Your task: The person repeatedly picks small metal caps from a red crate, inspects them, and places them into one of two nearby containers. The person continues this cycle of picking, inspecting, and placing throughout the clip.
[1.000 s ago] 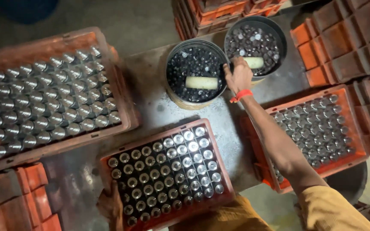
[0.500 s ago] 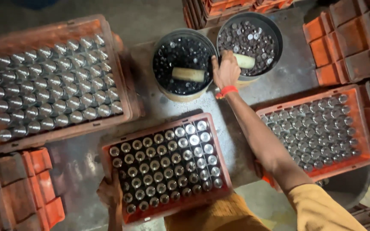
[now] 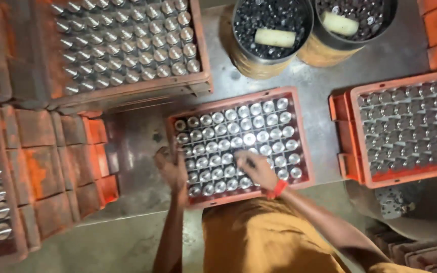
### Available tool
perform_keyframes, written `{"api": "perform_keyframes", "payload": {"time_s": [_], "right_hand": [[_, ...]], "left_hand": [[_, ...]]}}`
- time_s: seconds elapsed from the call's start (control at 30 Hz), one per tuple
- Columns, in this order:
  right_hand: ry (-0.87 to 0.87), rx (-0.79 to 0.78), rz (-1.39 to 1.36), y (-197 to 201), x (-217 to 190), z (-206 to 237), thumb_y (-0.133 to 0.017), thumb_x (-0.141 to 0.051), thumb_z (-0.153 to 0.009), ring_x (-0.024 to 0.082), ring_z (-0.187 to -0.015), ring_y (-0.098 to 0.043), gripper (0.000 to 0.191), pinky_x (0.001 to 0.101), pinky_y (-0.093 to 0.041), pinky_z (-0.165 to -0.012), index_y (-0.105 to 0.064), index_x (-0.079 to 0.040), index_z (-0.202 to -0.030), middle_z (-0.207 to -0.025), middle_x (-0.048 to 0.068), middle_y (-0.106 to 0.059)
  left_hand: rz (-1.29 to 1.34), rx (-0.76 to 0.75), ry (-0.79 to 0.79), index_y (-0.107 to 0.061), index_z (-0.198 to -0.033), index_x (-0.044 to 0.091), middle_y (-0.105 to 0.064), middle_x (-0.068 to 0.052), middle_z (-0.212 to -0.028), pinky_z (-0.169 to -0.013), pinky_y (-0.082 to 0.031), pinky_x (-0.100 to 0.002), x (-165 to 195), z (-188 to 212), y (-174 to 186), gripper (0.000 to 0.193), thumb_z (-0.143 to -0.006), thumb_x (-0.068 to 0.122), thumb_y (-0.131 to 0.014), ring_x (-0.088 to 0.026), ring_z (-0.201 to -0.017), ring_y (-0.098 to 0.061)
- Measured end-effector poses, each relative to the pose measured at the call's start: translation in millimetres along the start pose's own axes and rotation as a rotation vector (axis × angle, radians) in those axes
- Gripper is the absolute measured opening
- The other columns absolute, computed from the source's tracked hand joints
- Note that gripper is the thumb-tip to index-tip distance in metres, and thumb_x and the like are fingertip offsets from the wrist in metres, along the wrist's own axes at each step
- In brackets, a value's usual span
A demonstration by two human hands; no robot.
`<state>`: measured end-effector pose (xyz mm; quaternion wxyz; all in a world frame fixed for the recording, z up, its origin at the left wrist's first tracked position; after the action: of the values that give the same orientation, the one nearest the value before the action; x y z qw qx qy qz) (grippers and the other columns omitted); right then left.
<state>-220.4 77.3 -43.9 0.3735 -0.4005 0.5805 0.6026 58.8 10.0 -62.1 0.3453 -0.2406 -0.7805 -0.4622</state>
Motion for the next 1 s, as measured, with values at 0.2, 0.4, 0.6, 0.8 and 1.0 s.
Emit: {"api": "perform_keyframes", "payload": {"time_s": [0.2, 0.4, 0.6, 0.8, 1.0], "right_hand": [[0.151, -0.288, 0.200, -70.0, -36.6, 36.3, -0.069, -0.028, -0.095, 0.033, -0.100, -0.068, 0.030, 0.0420, -0.052, -0.089, -0.074, -0.010, -0.119, -0.111, 0.013, -0.075], [0.312, -0.436, 0.429, -106.5, -50.8, 27.3, -0.070, -0.032, -0.092, 0.032, -0.098, -0.065, 0.031, 0.0432, -0.051, -0.088, -0.076, -0.012, -0.115, -0.110, 0.009, -0.075], [0.507, -0.576, 0.592, -124.8, -50.4, 15.0, -0.067, -0.026, -0.086, 0.030, -0.102, -0.064, 0.030, 0.0407, -0.054, -0.085, -0.074, -0.011, -0.112, -0.104, 0.007, -0.072], [0.391, -0.375, 0.250, -93.1, -77.9, 10.3, -0.078, -0.025, -0.090, 0.025, -0.091, -0.067, 0.019, 0.0370, -0.054, -0.081, -0.075, -0.010, -0.101, -0.098, 0.007, -0.074], [0.000, -0.080, -0.082, -13.7, -76.7, -6.2, -0.081, -0.017, -0.089, 0.011, -0.078, -0.065, 0.024, 0.0301, -0.055, -0.071, -0.075, -0.007, -0.110, -0.089, 0.003, -0.070]], "left_hand": [[-0.086, -0.593, -0.284, -0.071, -0.111, 0.010, -0.069, -0.010, -0.111, -0.094, -0.047, -0.046, 3.7, 31.2, 50.0, 0.020, -0.094, 0.019, -0.073, -0.032, -0.109, -0.061], [-0.374, -0.921, -0.704, -0.076, -0.104, 0.009, -0.065, -0.015, -0.107, -0.088, -0.046, -0.045, -20.2, 56.4, 63.1, 0.027, -0.077, 0.015, -0.076, -0.033, -0.112, -0.055], [-0.484, -1.161, -0.822, -0.078, -0.083, 0.006, -0.064, -0.013, -0.107, -0.089, -0.045, -0.043, -24.2, 51.8, 37.7, 0.017, -0.076, 0.021, -0.077, -0.030, -0.114, -0.054], [-0.089, -0.999, -0.735, -0.078, -0.085, 0.008, -0.066, -0.007, -0.096, -0.091, -0.047, -0.043, -7.2, 32.9, 75.8, 0.022, -0.075, 0.028, -0.080, -0.027, -0.107, -0.057], [0.660, -0.785, 0.253, -0.076, -0.100, 0.008, -0.068, -0.002, -0.085, -0.073, -0.052, -0.033, -20.5, 20.1, 102.4, 0.049, -0.090, 0.054, -0.063, -0.016, -0.080, -0.062]]}}
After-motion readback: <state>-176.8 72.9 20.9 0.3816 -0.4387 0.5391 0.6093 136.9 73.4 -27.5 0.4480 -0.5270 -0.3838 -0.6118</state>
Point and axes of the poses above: each hand's wrist, its own z-axis away from the middle knuckle, its own y-axis out of the back of the hand, x = y × z, the point moved 3 cm from there along -z, towards the middle knuckle
